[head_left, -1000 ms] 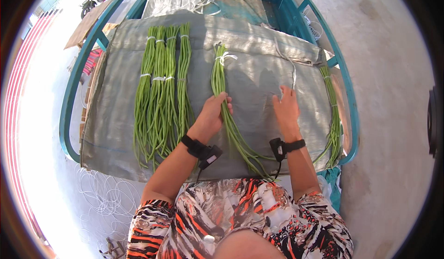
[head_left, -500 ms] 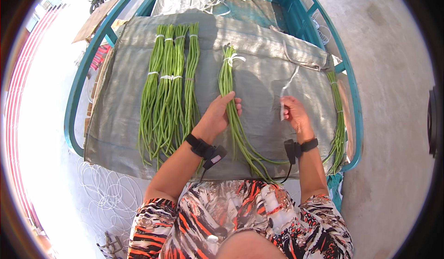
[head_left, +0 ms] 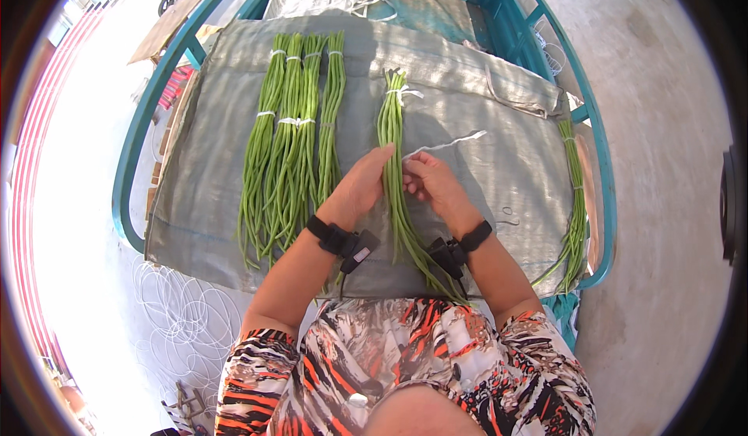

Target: The person bundles long green vegetables by hand using white string, tying a knot around each bunch.

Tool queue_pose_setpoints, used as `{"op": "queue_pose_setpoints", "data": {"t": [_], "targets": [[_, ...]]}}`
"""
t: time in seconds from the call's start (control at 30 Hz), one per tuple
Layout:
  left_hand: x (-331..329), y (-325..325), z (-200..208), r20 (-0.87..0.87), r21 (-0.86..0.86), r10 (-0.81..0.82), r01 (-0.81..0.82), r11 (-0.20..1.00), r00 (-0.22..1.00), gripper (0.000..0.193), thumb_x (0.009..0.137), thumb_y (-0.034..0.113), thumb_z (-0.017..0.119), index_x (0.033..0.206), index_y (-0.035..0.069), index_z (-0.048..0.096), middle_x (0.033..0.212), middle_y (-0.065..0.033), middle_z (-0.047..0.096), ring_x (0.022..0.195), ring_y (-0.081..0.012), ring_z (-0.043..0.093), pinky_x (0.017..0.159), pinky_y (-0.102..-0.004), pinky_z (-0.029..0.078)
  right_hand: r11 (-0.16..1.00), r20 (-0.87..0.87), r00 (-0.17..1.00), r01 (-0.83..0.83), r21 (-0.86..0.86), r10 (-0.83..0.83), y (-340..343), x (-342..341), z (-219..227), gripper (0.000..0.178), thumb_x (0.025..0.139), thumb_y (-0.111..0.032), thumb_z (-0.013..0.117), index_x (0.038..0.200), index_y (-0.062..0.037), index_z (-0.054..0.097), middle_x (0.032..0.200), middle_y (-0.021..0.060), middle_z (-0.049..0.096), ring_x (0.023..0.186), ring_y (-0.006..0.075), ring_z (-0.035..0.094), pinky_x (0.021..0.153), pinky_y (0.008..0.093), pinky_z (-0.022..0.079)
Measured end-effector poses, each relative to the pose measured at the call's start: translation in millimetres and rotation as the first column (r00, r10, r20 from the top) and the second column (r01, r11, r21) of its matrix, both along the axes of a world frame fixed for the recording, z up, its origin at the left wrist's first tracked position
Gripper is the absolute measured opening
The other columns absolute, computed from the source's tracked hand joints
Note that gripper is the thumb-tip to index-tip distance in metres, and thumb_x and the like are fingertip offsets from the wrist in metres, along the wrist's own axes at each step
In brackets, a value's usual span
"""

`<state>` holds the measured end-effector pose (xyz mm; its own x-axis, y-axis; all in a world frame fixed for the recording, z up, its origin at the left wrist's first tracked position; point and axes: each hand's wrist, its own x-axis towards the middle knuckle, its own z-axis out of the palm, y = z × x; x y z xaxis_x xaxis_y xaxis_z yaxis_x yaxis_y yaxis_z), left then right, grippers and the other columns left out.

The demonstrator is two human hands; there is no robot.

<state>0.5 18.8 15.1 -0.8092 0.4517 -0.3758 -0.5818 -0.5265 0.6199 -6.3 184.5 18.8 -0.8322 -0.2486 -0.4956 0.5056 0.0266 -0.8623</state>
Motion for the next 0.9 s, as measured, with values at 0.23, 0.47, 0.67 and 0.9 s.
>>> {"op": "queue_pose_setpoints", "data": {"t": [0.23,0.47,0.67,0.9], "targets": [[-7,-6,-8,-0.130,-0.491,-0.102,0.025,0.871,0.986,0.020,0.086,0.017,0.049,0.096,0.002,0.056,0.087,-0.0048,0.058,0.076,-0.0130,0.055,0.068,-0.0279,0.045,0.997,0.016,1.000,0.018,0.074,-0.019,-9,2,10,0.014,0.087,-0.024,0.056,0.095,-0.0121,0.054,0.073,-0.0043,0.055,0.051,0.0055,0.048,0.046,0.0193,0.040],[-18,-15,-4,-0.327,-0.863,-0.402,-0.098,0.495,0.855,0.021,0.080,0.010,0.048,0.091,-0.004,0.058,0.088,-0.0154,0.061,0.080,-0.0283,0.058,0.073,-0.0392,0.046,0.902,0.118,0.985,0.165,-0.400,-0.128,7,-5,-2,0.017,0.088,-0.021,0.058,0.100,-0.0104,0.054,0.067,-0.0055,0.047,0.050,0.0041,0.041,0.046,0.0202,0.038],[2,-24,5,-0.498,-0.844,-0.533,-0.523,0.118,0.684,0.016,0.077,0.011,0.050,0.080,-0.002,0.058,0.085,-0.0230,0.058,0.085,-0.0399,0.055,0.074,-0.0452,0.045,0.941,-0.026,0.965,0.248,-0.230,-0.261,14,-6,-10,0.018,0.090,-0.022,0.054,0.101,-0.0084,0.058,0.072,-0.0043,0.052,0.054,0.0042,0.047,0.048,0.0202,0.043],[-2,-33,25,-0.509,-0.767,-0.508,-0.634,-0.098,0.695,0.026,0.082,0.025,0.056,0.083,0.000,0.060,0.085,-0.0151,0.061,0.076,-0.0262,0.057,0.070,-0.0363,0.045,0.977,-0.186,0.960,0.195,-0.091,-0.209,10,-3,0,0.023,0.092,-0.024,0.050,0.106,-0.0073,0.058,0.079,-0.0022,0.055,0.056,0.0047,0.049,0.052,0.0191,0.044]]}}
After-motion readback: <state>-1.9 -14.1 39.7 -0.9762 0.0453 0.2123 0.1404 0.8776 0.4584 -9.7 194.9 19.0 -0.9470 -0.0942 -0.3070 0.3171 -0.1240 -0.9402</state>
